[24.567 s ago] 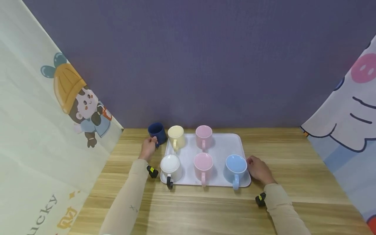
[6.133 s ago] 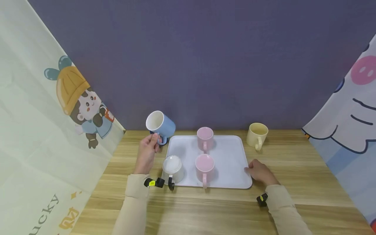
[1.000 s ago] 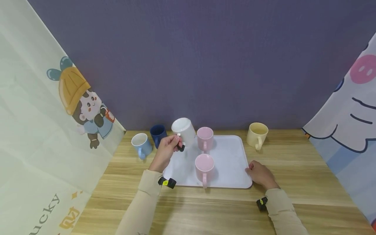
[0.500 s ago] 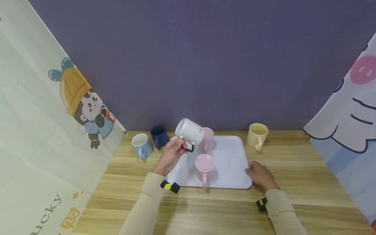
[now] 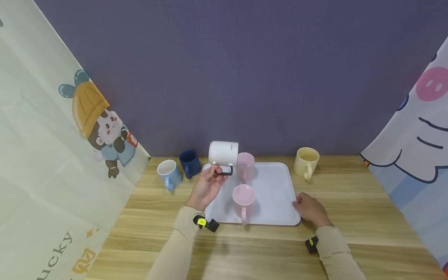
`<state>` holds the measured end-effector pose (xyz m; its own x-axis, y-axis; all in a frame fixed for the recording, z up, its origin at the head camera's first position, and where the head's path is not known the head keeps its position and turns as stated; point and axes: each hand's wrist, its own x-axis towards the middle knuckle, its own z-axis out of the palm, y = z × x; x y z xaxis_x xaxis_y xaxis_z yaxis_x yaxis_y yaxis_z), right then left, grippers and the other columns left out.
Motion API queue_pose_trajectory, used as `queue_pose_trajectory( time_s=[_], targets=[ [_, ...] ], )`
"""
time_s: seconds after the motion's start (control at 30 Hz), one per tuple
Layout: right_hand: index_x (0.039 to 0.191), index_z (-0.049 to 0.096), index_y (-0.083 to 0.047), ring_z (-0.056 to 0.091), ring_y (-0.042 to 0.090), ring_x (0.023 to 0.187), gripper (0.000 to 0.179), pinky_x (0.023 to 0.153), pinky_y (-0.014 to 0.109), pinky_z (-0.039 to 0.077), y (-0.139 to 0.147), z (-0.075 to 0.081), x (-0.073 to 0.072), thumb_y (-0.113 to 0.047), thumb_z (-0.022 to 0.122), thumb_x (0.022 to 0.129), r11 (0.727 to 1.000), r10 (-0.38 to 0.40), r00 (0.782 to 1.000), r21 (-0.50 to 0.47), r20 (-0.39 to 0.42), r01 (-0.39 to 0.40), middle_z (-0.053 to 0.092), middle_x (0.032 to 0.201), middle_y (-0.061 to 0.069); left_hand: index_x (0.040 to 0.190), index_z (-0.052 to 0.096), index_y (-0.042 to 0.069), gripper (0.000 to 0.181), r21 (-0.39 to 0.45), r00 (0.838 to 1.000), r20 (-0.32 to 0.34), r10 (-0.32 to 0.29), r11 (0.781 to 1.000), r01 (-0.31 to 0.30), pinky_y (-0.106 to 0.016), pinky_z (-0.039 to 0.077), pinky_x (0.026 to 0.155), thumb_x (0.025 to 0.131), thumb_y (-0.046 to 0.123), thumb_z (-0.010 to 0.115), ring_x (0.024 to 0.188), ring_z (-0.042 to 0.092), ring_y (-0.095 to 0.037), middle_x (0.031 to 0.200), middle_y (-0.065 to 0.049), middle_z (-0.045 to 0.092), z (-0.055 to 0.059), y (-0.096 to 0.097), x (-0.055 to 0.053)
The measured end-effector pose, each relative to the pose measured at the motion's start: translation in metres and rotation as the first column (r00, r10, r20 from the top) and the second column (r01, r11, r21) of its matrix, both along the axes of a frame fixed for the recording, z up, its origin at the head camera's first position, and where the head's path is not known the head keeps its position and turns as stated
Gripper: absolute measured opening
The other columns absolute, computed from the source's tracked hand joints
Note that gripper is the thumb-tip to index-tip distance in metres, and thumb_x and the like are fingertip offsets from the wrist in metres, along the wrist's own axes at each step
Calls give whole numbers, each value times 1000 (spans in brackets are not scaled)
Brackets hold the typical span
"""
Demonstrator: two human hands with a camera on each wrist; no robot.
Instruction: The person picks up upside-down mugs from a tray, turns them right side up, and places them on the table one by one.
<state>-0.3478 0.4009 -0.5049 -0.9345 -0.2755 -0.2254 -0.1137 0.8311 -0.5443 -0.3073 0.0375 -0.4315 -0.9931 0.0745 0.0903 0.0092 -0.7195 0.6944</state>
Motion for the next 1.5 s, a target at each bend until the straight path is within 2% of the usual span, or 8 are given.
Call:
queue_pose_trajectory(
  time_s=[0.53,0.8,0.9,1.0,1.1,1.23,1.33,1.5],
  targets=[
    [110,58,6,63,29,84,39,70,40,50,0,-2,1,-32,50,104,999,-41,998,-17,-57,40,67,94,17,90,57,12,31,100,998,59,6,995,-12,-25,53,88,110,17,34,72,49,-8,87,4,59,-10,11,-4],
    [118,62,6,61,23,86,40,69,29,47,-55,43,2,-31,50,107,951,-126,988,-295,-93,94,67,103,19,91,57,12,31,85,1000,27,-1,996,-2,-26,51,91,111,16,34,73,48,-8,89,4,59,-10,18,-3],
    [120,63,6,55,14,79,37,67,25,47,-85,64,3,-27,53,107,858,-52,998,-510,27,58,64,96,8,92,57,12,31,62,1000,29,0,998,-2,-26,52,90,111,17,32,74,49,-8,90,4,59,-11,21,-4],
    [122,64,-1,50,6,71,33,63,20,44,-107,78,4,-28,54,107,691,52,982,-716,183,97,61,91,-4,93,56,13,31,46,1000,28,-5,999,4,-25,52,87,111,17,31,74,48,-7,90,5,58,-12,25,-4],
    [119,67,-8,41,4,60,29,55,17,36,-124,88,6,-29,49,109,475,206,928,-861,310,182,59,85,-8,93,56,13,31,51,999,25,-24,998,23,-23,52,87,111,19,32,73,48,-7,89,6,58,-12,29,-4],
    [113,68,-9,20,6,51,35,49,19,19,-135,94,8,-25,36,113,209,439,817,-927,374,312,55,75,-8,93,56,14,29,71,999,22,-40,997,39,-22,51,87,111,22,34,74,48,-6,90,7,58,-11,32,-1],
    [111,63,-8,11,9,53,39,50,21,11,-139,95,10,-24,28,114,113,563,745,-927,356,357,51,69,-8,91,57,15,30,81,999,23,-43,996,41,-22,52,88,110,21,36,74,48,-6,90,7,59,-10,34,1],
    [103,57,-10,8,10,51,39,50,21,5,-146,92,12,-22,22,114,50,668,675,-924,313,379,45,60,-10,89,59,16,33,95,996,5,-84,992,83,-25,53,90,111,20,35,73,50,-5,89,7,62,-12,36,3]
  ],
)
